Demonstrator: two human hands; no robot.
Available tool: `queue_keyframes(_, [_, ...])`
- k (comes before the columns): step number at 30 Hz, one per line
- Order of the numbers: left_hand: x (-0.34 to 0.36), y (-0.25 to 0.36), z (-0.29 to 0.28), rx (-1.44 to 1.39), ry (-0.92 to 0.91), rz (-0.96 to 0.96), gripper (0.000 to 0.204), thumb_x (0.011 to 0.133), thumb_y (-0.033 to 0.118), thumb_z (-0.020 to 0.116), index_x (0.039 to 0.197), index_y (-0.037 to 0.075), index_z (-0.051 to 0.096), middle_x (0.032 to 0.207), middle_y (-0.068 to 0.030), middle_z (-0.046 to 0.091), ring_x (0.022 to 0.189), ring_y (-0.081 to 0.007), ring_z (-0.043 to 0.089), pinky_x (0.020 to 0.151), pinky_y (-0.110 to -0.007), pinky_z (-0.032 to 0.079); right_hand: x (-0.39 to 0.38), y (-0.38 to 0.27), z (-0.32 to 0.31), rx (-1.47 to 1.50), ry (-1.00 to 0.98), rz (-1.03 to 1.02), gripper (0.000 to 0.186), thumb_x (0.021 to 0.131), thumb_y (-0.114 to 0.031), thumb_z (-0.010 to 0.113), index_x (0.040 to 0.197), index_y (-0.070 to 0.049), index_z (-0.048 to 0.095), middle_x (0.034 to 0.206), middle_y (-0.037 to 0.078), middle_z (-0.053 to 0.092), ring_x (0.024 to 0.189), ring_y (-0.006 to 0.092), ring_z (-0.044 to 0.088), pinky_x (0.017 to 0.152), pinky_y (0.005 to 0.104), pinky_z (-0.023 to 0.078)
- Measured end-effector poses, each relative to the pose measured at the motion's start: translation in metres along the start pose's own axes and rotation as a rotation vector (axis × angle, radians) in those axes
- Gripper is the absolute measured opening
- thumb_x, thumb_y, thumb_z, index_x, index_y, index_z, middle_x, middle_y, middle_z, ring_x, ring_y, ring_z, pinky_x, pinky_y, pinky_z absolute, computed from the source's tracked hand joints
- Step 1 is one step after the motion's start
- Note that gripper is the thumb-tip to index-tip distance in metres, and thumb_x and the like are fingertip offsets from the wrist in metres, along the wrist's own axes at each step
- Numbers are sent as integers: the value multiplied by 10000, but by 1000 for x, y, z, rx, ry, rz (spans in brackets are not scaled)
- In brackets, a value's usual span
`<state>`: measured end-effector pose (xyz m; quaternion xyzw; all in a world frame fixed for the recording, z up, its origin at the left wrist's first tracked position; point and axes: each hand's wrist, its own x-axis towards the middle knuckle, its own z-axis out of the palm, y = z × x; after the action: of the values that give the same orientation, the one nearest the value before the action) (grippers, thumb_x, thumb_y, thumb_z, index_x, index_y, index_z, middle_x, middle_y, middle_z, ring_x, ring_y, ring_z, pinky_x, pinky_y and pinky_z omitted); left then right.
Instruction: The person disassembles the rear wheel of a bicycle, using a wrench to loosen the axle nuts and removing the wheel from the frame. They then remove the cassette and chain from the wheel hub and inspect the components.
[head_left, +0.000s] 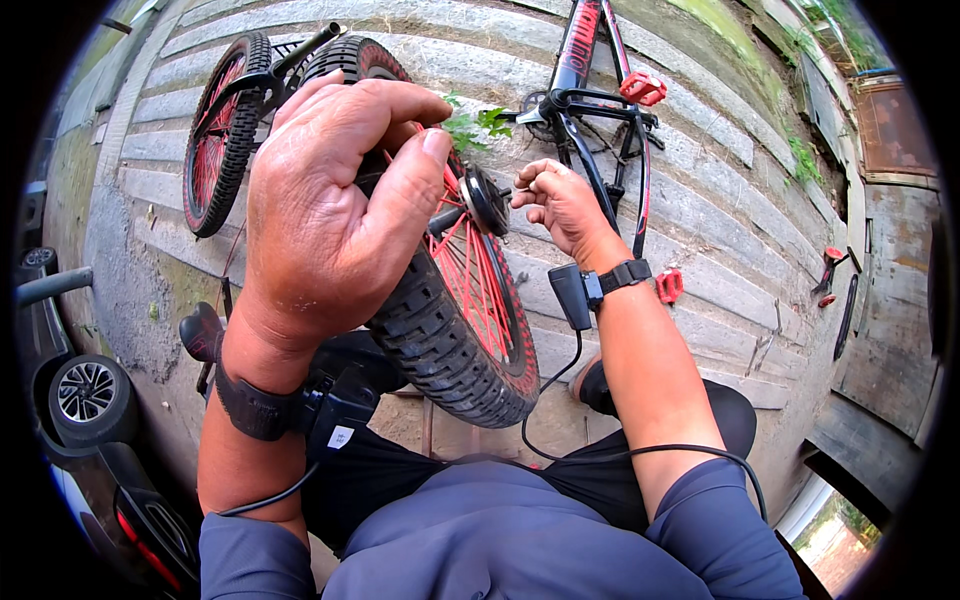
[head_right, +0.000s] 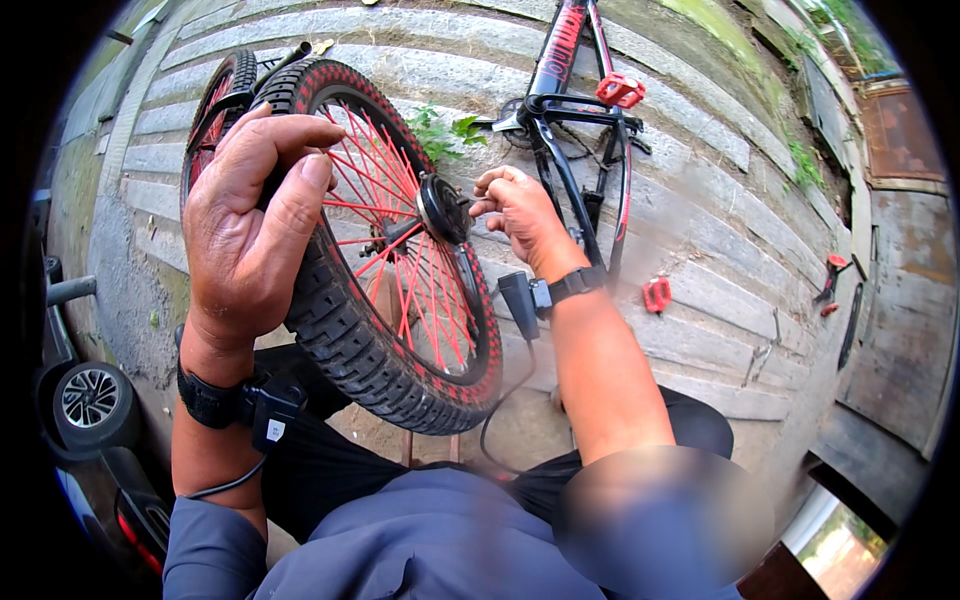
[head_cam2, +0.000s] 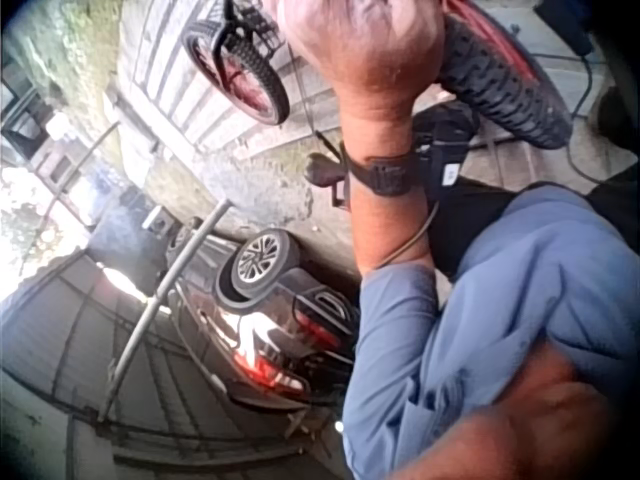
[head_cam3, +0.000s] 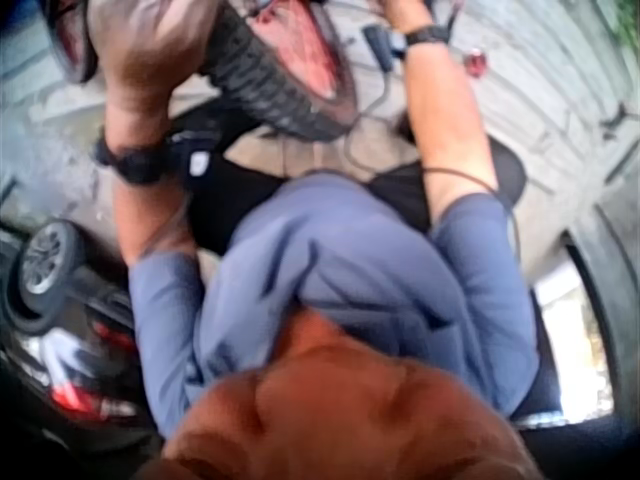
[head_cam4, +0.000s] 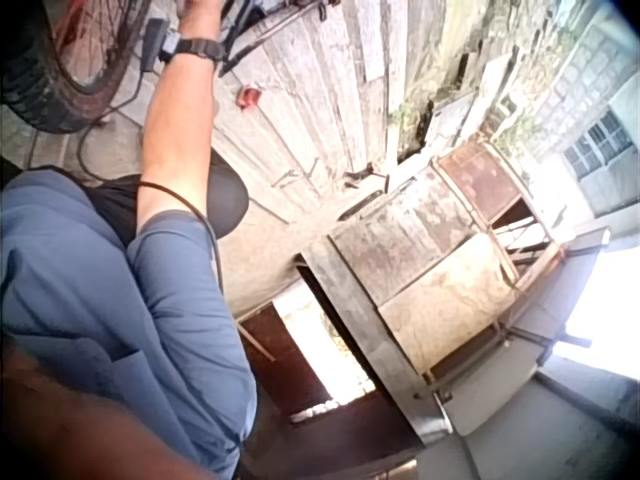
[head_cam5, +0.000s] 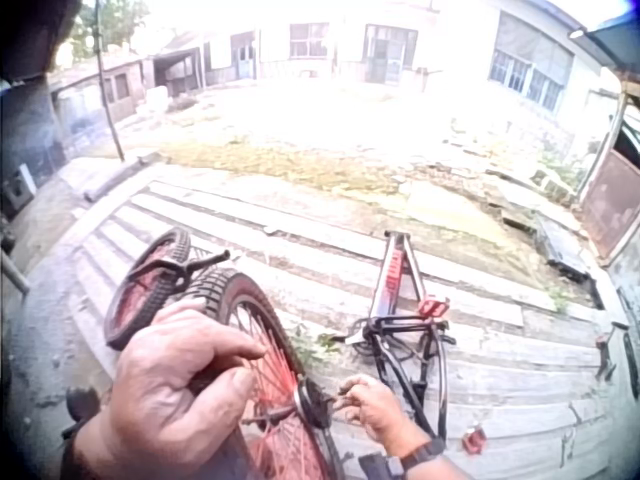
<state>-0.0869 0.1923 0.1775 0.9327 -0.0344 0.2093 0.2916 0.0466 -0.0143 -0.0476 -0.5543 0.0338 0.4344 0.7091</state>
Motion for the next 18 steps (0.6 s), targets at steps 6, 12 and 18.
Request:
queue_keyframes(6, [1, -1, 0, 7, -4, 11, 208, 918, 132, 570, 1043, 8, 679, 730, -31, 606, 735, -162, 581, 1043, -392, 378, -6, 1, 6, -491, -133, 79, 780, 787, -516, 787, 1310, 9, 546, 1010, 56, 613, 800, 124, 595, 641, 243, 472])
queue_keyframes(12, [0, 0, 0, -15, -9, -4, 211, 920, 133, 568, 1047, 4, 677, 739, -31, 607, 740, -162, 580, 1041, -393, 379, 0, -9, 22, -794, -262, -84, 1132, 605, -668, 840, 1395, 57, 478, 1184, 212, 656, 1119, 259, 625, 993, 349, 466])
queue_keyframes(18, [0, -2, 0, -5, -27, 2, 214, 931, 126, 559, 1062, -1, 672, 754, -27, 603, 744, -141, 564, 1051, -377, 364, 18, -16, 15, -850, -370, 83, 1244, 566, -687, 851, 1446, 63, 394, 1277, 224, 612, 1215, 287, 580, 1055, 350, 424])
